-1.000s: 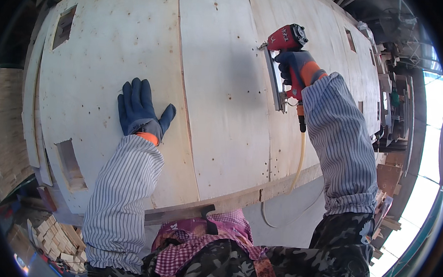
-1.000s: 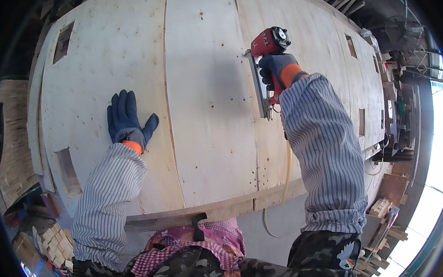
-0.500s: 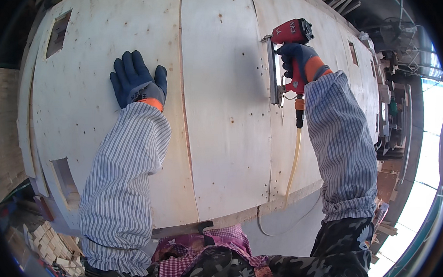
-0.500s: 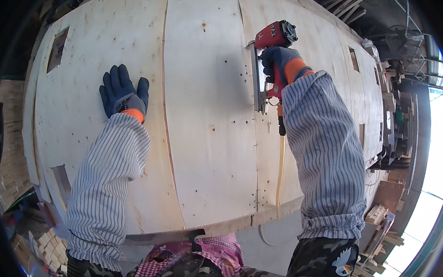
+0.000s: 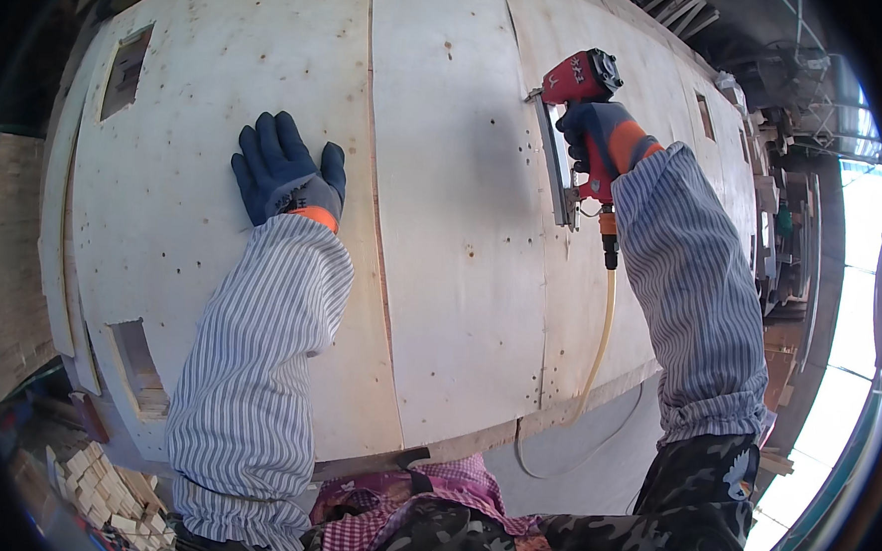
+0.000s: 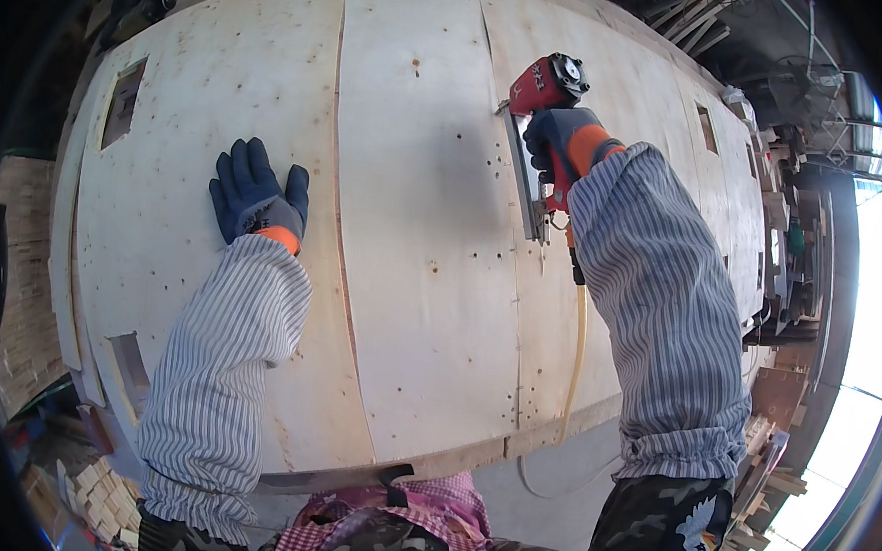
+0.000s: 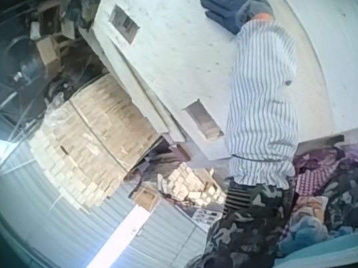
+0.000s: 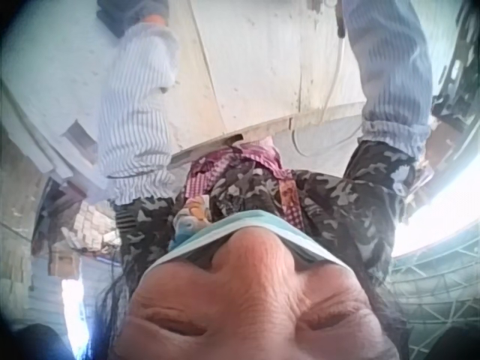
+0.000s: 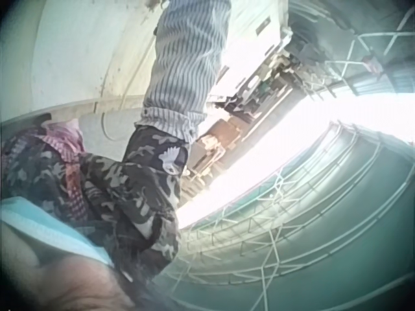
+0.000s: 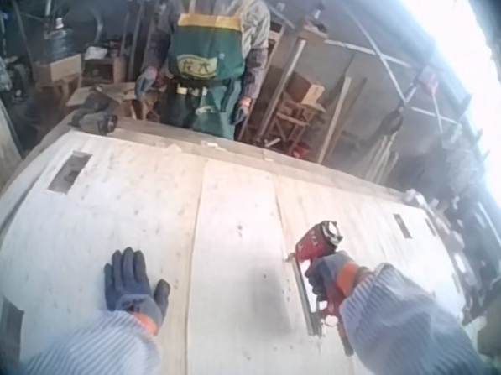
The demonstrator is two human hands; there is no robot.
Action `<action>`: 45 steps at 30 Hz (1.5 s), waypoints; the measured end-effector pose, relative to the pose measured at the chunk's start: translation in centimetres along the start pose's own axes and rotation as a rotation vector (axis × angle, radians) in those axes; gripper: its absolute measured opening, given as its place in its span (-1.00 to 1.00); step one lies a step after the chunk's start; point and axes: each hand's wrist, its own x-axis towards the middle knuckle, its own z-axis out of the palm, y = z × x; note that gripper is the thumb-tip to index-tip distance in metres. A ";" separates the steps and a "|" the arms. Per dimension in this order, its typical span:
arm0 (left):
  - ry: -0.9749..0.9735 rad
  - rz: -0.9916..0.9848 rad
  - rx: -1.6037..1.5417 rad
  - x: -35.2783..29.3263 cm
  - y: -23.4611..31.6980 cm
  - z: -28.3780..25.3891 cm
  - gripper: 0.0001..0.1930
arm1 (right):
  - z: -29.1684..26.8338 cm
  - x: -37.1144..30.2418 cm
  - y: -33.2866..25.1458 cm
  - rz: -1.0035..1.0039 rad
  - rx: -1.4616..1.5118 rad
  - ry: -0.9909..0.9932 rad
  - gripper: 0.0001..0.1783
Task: The person uses a pneumatic nail gun to fasten wooden panels together on a large workbench. They repeatedly position and secure panels, then flip the assembled unit with a coworker to continue nailing the opposite side. The person also places small wooden blocks into cutouts on the panels.
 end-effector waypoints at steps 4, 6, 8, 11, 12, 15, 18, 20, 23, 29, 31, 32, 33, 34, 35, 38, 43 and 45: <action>0.013 0.005 0.006 -0.1 0.0 0.2 -0.34 | -0.1 -0.1 -0.6 -0.003 -0.045 -0.011 -0.96; 0.045 0.006 -0.010 -0.2 0.0 0.2 -0.34 | 0.1 0.1 -0.8 -0.004 -0.159 0.006 -0.99; 0.060 0.010 -0.017 -0.3 -0.1 0.3 -0.34 | 0.3 0.3 -0.7 0.000 -0.155 0.026 -0.99; 0.063 0.018 -0.041 -0.3 -0.2 0.3 -0.34 | 0.4 0.3 -0.2 0.016 -0.029 0.041 -0.97; 0.066 0.019 -0.053 -0.2 -0.2 0.3 -0.34 | 0.5 0.3 -0.2 -0.009 -0.063 0.043 -0.97; 0.054 0.024 -0.043 -0.2 -0.2 0.3 -0.34 | 0.5 0.2 -0.5 0.013 -0.151 0.069 -0.97; 0.063 0.024 -0.050 -0.2 -0.2 0.2 -0.35 | 0.5 0.0 -1.0 -0.009 -0.191 0.075 -0.97; 0.052 0.025 -0.058 -0.3 -0.2 -0.1 -0.35 | 0.5 -0.2 -1.3 -0.035 -0.286 0.087 -0.97; 0.014 0.028 -0.052 -0.2 -0.3 -0.5 -0.34 | 0.5 0.1 -2.0 -0.003 -0.176 0.106 -0.96; 0.043 0.051 -0.078 -0.2 -0.4 0.1 -0.34 | 0.9 4.1 -5.8 -0.156 -0.108 0.074 -0.94; 0.084 0.065 -0.082 -0.2 -0.5 0.6 -0.33 | 1.0 5.1 -6.1 -0.128 -0.106 0.072 -0.94; 0.087 0.074 -0.088 -0.2 -0.5 0.8 -0.32 | 1.0 5.5 -6.1 -0.103 -0.103 0.074 -0.94; 0.103 0.077 -0.085 -0.3 -0.6 1.0 -0.32 | 0.8 5.8 -6.1 -0.079 -0.100 0.046 -0.94; 0.107 0.078 -0.084 -0.1 -0.5 1.2 -0.32 | 0.6 6.0 -6.0 -0.059 -0.100 0.057 -0.94; 0.130 0.086 -0.088 -0.1 -0.5 1.3 -0.32 | 0.2 6.0 -5.8 -0.130 -0.089 -0.017 -0.95; 0.141 0.090 -0.083 -0.1 -0.6 1.4 -0.33 | 0.3 6.2 -5.7 -0.137 -0.012 -0.020 -0.95; 0.144 0.090 -0.096 -0.1 -0.6 1.3 -0.33 | 0.3 5.7 -5.5 -0.102 -0.020 -0.051 -0.95; 0.136 0.082 -0.087 -0.1 -0.5 1.4 -0.33 | 0.1 5.4 -5.2 -0.081 -0.020 -0.053 -0.95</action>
